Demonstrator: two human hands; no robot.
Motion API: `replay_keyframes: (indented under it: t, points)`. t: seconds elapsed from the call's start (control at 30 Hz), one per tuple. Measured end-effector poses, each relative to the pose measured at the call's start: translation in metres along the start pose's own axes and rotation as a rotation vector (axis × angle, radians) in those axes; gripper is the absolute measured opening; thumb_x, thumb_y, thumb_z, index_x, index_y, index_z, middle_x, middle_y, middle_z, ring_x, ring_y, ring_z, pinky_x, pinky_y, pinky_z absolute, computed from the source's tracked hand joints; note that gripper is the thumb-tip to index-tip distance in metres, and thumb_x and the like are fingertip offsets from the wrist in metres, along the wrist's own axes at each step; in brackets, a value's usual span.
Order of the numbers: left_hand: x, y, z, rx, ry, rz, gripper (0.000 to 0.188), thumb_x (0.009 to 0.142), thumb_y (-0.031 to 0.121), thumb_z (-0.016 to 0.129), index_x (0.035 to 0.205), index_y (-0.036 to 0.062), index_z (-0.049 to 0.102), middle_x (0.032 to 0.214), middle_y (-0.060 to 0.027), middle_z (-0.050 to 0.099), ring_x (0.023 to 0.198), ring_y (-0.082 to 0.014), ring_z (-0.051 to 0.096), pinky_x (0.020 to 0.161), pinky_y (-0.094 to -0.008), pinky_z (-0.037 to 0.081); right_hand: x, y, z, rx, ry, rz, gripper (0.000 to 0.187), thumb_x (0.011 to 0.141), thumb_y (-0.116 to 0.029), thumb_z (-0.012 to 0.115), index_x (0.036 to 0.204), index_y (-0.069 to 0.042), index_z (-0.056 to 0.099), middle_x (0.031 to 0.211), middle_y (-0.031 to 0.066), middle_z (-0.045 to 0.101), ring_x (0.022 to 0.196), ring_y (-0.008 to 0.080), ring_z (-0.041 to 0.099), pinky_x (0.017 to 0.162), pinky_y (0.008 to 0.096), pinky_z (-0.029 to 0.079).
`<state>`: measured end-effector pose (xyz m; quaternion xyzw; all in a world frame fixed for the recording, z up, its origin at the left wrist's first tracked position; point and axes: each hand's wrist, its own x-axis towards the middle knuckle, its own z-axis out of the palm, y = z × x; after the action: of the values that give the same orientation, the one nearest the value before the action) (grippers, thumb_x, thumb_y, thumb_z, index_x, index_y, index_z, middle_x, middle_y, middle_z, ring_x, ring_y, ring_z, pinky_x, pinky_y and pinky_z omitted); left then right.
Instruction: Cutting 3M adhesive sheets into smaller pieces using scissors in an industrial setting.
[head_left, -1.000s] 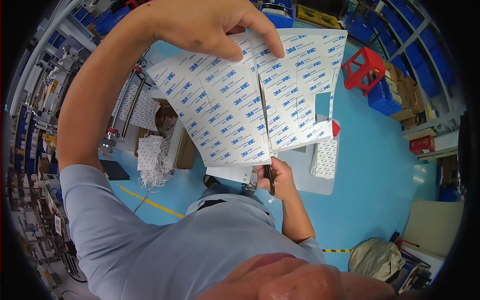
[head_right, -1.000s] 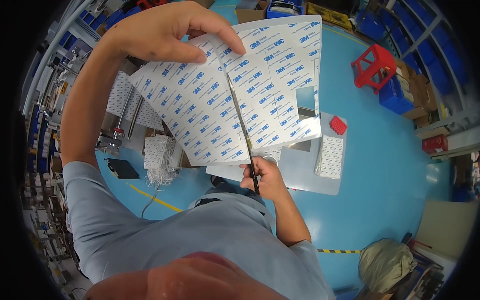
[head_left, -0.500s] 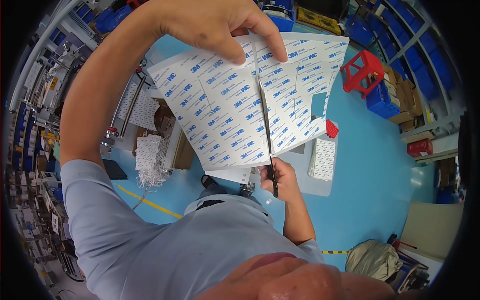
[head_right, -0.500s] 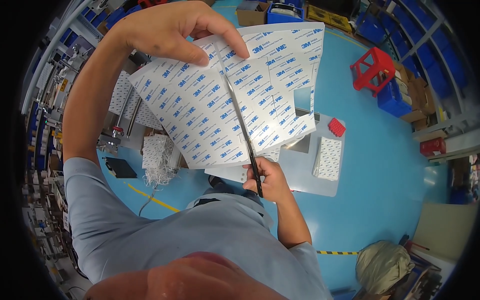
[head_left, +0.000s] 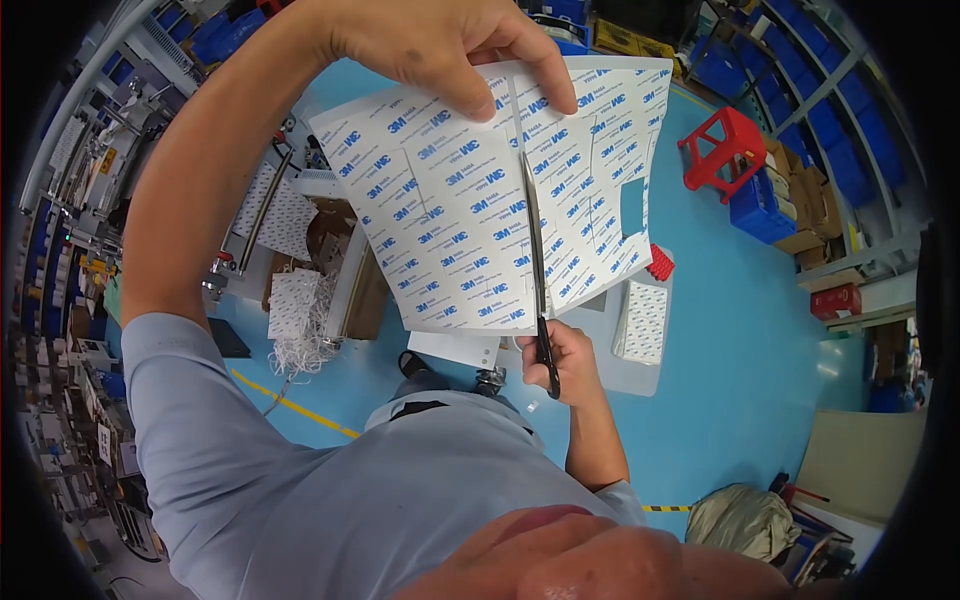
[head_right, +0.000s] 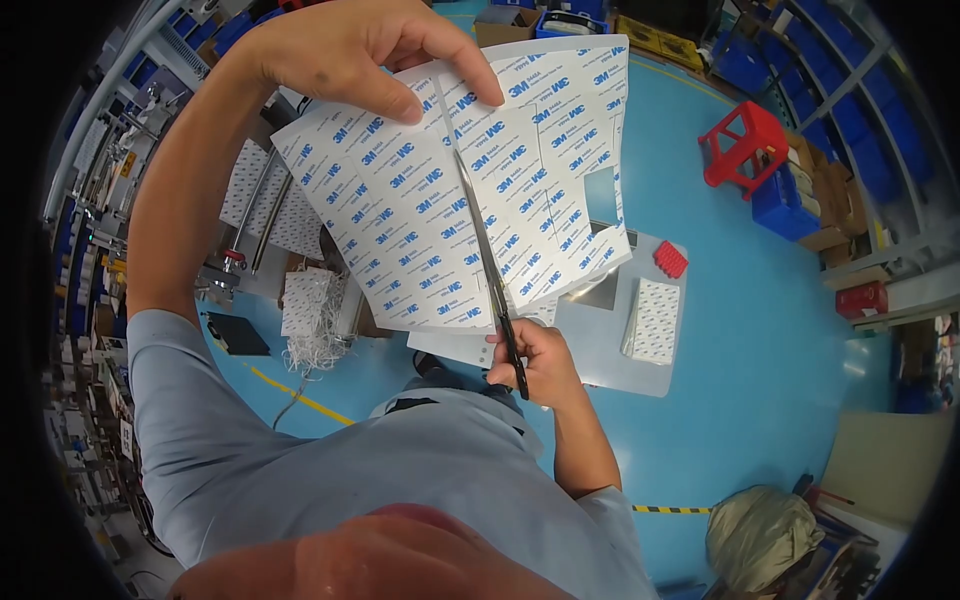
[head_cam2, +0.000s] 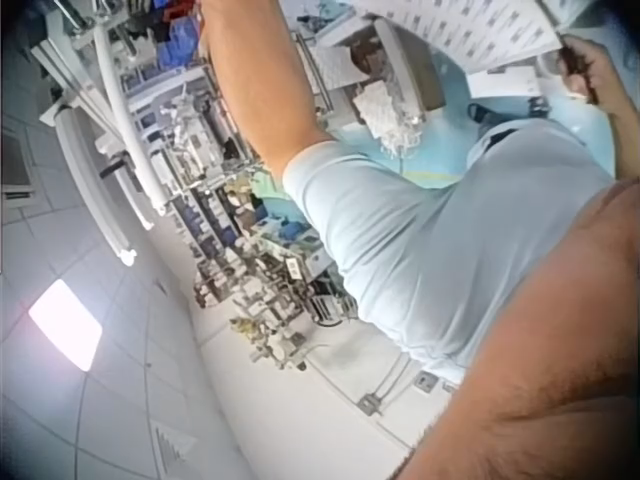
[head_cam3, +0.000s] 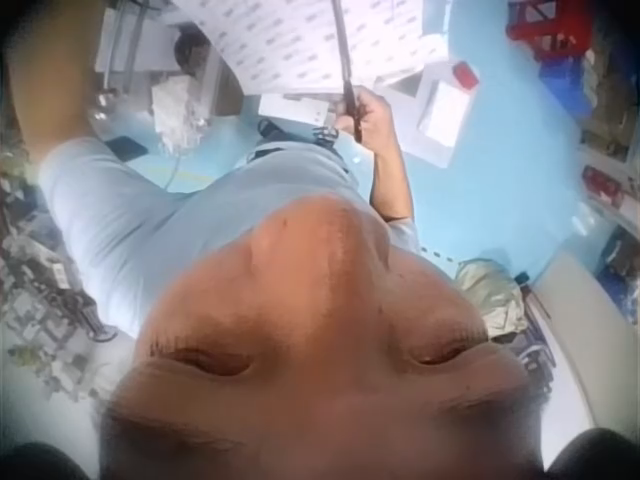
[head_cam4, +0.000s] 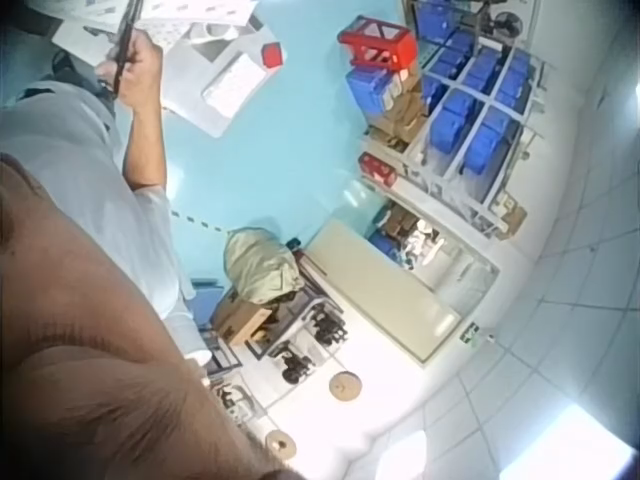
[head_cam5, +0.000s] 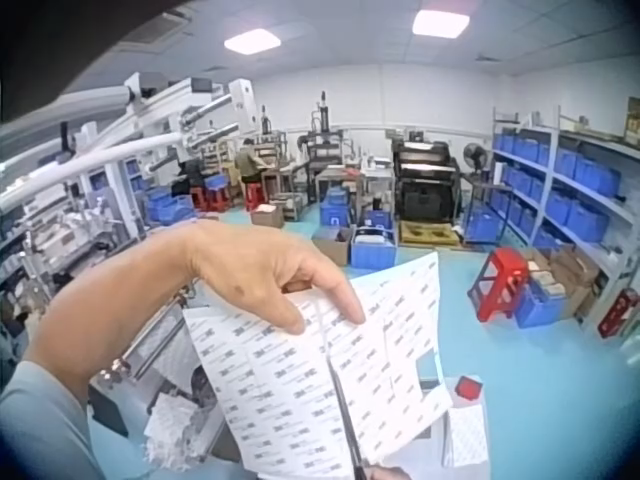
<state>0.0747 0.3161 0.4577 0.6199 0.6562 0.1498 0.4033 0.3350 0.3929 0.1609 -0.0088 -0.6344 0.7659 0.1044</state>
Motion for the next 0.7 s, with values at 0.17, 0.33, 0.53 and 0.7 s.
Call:
replay_keyframes:
  t: [0.17, 0.33, 0.53, 0.7]
  points:
    - [-0.010, -0.005, 0.006, 0.580, 0.096, 0.412, 0.049, 0.074, 0.000, 0.056, 0.123, 0.0040, 0.054, 0.116, -0.0105, 0.058, 0.098, -0.0175, 0.057, 0.085, -0.0276, 0.044, -0.002, 0.005, -0.001, -0.162, 0.014, -0.024, 0.041, 0.065, -0.024, 0.084, 0.085, -0.001, 0.056, 0.064, 0.0005, 0.058, 0.056, 0.0072, 0.054, 0.053, 0.0205, 0.042]
    - [-0.006, -0.003, 0.011, 0.670, 0.100, 0.393, 0.049, 0.074, 0.000, 0.055, 0.123, 0.0028, 0.053, 0.115, -0.0109, 0.058, 0.098, -0.0176, 0.057, 0.085, -0.0275, 0.044, -0.002, -0.004, 0.002, 0.022, 0.009, 0.029, 0.042, 0.065, -0.021, 0.083, 0.089, -0.001, 0.055, 0.067, 0.0022, 0.060, 0.059, 0.0086, 0.057, 0.054, 0.0209, 0.044]
    - [-0.001, -0.004, 0.004, -0.051, -0.089, -0.031, 0.049, 0.074, -0.001, 0.054, 0.123, 0.0010, 0.053, 0.116, -0.0114, 0.058, 0.096, -0.0175, 0.057, 0.082, -0.0276, 0.044, -0.002, -0.007, 0.002, -0.007, -0.006, 0.023, 0.047, 0.066, -0.020, 0.083, 0.096, 0.001, 0.054, 0.069, 0.0037, 0.061, 0.061, 0.0091, 0.058, 0.056, 0.0217, 0.045]
    - [-0.012, 0.007, -0.001, 0.057, 0.024, 0.003, 0.049, 0.074, -0.001, 0.054, 0.123, 0.0023, 0.054, 0.116, -0.0113, 0.058, 0.096, -0.0183, 0.058, 0.082, -0.0275, 0.045, -0.006, -0.003, 0.001, 0.011, -0.045, 0.001, 0.050, 0.066, -0.025, 0.083, 0.098, 0.001, 0.055, 0.070, 0.0030, 0.059, 0.062, 0.0092, 0.056, 0.059, 0.0223, 0.045]
